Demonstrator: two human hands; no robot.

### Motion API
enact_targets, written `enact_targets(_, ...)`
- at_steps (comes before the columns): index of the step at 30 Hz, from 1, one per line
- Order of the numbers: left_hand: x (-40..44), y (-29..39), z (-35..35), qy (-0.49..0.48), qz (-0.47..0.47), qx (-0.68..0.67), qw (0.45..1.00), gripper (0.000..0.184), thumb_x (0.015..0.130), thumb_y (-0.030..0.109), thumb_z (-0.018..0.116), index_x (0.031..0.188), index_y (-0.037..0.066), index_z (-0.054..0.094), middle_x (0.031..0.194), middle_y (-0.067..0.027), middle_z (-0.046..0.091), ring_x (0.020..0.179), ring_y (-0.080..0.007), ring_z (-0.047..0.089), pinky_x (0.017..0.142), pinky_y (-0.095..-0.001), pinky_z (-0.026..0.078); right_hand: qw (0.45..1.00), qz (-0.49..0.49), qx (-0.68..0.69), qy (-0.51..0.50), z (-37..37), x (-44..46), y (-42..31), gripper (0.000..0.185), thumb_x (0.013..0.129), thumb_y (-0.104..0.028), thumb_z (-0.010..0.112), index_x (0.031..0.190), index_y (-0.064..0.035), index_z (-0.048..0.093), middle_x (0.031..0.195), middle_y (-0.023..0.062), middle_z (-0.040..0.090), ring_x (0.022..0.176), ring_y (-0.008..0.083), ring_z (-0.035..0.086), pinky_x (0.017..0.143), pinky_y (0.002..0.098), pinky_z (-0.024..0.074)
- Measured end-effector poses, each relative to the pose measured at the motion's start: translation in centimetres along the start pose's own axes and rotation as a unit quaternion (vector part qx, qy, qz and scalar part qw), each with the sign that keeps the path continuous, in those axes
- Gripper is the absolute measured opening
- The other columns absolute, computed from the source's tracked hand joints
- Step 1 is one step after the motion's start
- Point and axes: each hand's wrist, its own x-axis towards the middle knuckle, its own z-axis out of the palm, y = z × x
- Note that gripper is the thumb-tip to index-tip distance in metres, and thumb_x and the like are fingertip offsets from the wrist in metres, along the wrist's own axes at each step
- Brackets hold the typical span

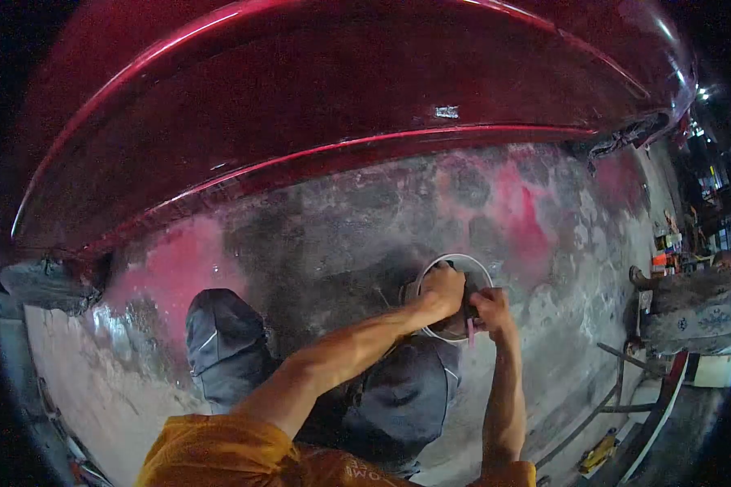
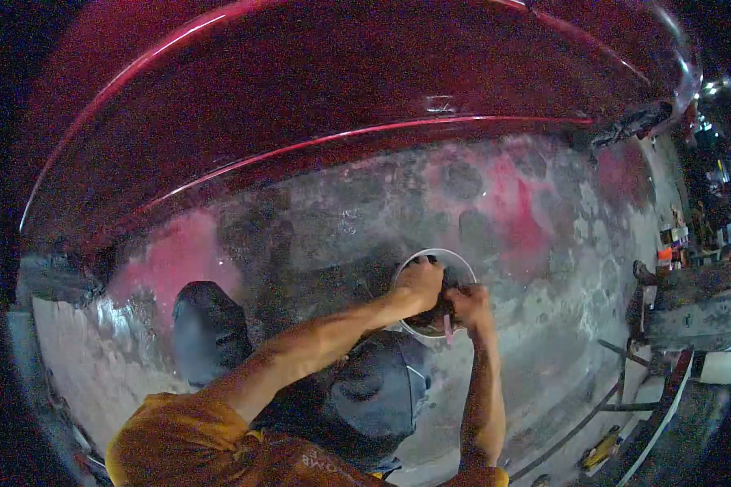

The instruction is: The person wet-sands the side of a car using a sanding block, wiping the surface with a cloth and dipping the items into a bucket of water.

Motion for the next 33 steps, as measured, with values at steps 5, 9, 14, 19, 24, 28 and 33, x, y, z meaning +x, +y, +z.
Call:
enact_targets(5, -1.5, 0.3, -0.2, 0.054, 0.041, 0.029, 0.997, 0.033, 0.089, 0.008, 0.065, 0.12, -0.003, 0.066, 0.117, -0.0319, 0.066, 0.099, -0.0453, 0.073, 0.08, -0.0493, 0.062, 0.998, 0.039, 0.008, 0.047, 0.1, -1.9, -1.0, 0.029, 0.087, -0.023, 0.073, 0.089, 0.005, 0.073, 0.076, 0.0093, 0.069, 0.068, 0.0203, 0.068, 0.056, 0.0398, 0.0572)
enact_targets(9, -1.8, 1.3, -1.3, 0.078, 0.049, 0.014, 0.996, 0.029, 0.087, 0.008, 0.067, 0.114, -0.002, 0.07, 0.112, -0.031, 0.069, 0.098, -0.0446, 0.073, 0.083, -0.0486, 0.062, 0.981, 0.028, -0.178, 0.066, 1.5, -2.3, -4.4, 0.03, 0.087, -0.024, 0.073, 0.092, 0.0051, 0.077, 0.078, 0.0139, 0.075, 0.078, 0.022, 0.073, 0.067, 0.0406, 0.0571)
enact_targets(14, -0.4, -0.2, 2.4, 0.061, 0.019, 0.14, 0.988, 0.037, 0.082, 0.015, 0.078, 0.113, -0.004, 0.073, 0.111, -0.0235, 0.073, 0.102, -0.041, 0.073, 0.084, -0.0463, 0.062, 0.95, -0.061, -0.305, 0.019, 2.8, 10.2, 13.5, 0.041, 0.088, -0.03, 0.072, 0.105, 0.0077, 0.073, 0.103, 0.0317, 0.074, 0.097, 0.0406, 0.075, 0.082, 0.0476, 0.0586)
enact_targets(19, 1.8, -1.4, 0.3, -0.073, 0.046, 0.02, 0.996, 0.025, 0.078, 0.01, 0.075, 0.101, 0.001, 0.081, 0.107, -0.0257, 0.076, 0.103, -0.0398, 0.075, 0.086, -0.0484, 0.062, 0.901, -0.025, -0.432, -0.03, 3.7, 7.0, 3.1, 0.056, 0.09, -0.036, 0.066, 0.113, 0.0149, 0.063, 0.11, 0.0381, 0.07, 0.108, 0.0481, 0.07, 0.095, 0.0526, 0.0558)
enact_targets(24, 2.5, -1.3, 0.6, -0.063, 0.037, 0.083, 0.994, 0.024, 0.084, 0.016, 0.07, 0.102, 0.006, 0.082, 0.105, -0.0208, 0.078, 0.102, -0.036, 0.076, 0.087, -0.0458, 0.061, 0.869, -0.094, -0.487, -0.014, 4.7, 8.1, 5.2, 0.033, 0.085, -0.033, 0.071, 0.091, -0.0006, 0.076, 0.107, 0.0252, 0.075, 0.101, 0.0408, 0.074, 0.089, 0.0498, 0.0582)
enact_targets(28, 3.0, -2.4, 4.1, -0.047, 0.037, 0.14, 0.988, 0.022, 0.08, 0.015, 0.077, 0.099, 0.006, 0.083, 0.102, -0.0212, 0.078, 0.101, -0.0365, 0.076, 0.085, -0.0457, 0.063, 0.833, -0.074, -0.548, -0.035, 6.4, 12.0, 11.0, 0.02, 0.074, -0.021, 0.08, 0.084, -0.0043, 0.077, 0.094, 0.0191, 0.078, 0.093, 0.0363, 0.076, 0.078, 0.047, 0.0613)
enact_targets(33, 5.1, -3.6, 8.6, 0.018, -0.017, 0.084, 0.996, 0.024, 0.079, 0.015, 0.08, 0.101, 0.006, 0.082, 0.105, -0.0188, 0.078, 0.103, -0.0372, 0.076, 0.086, -0.0464, 0.062, 0.895, -0.043, -0.443, -0.023, 7.3, 15.2, 14.9, 0.027, 0.077, -0.025, 0.079, 0.092, -0.0021, 0.078, 0.098, 0.0194, 0.078, 0.095, 0.0379, 0.076, 0.078, 0.0473, 0.0597)
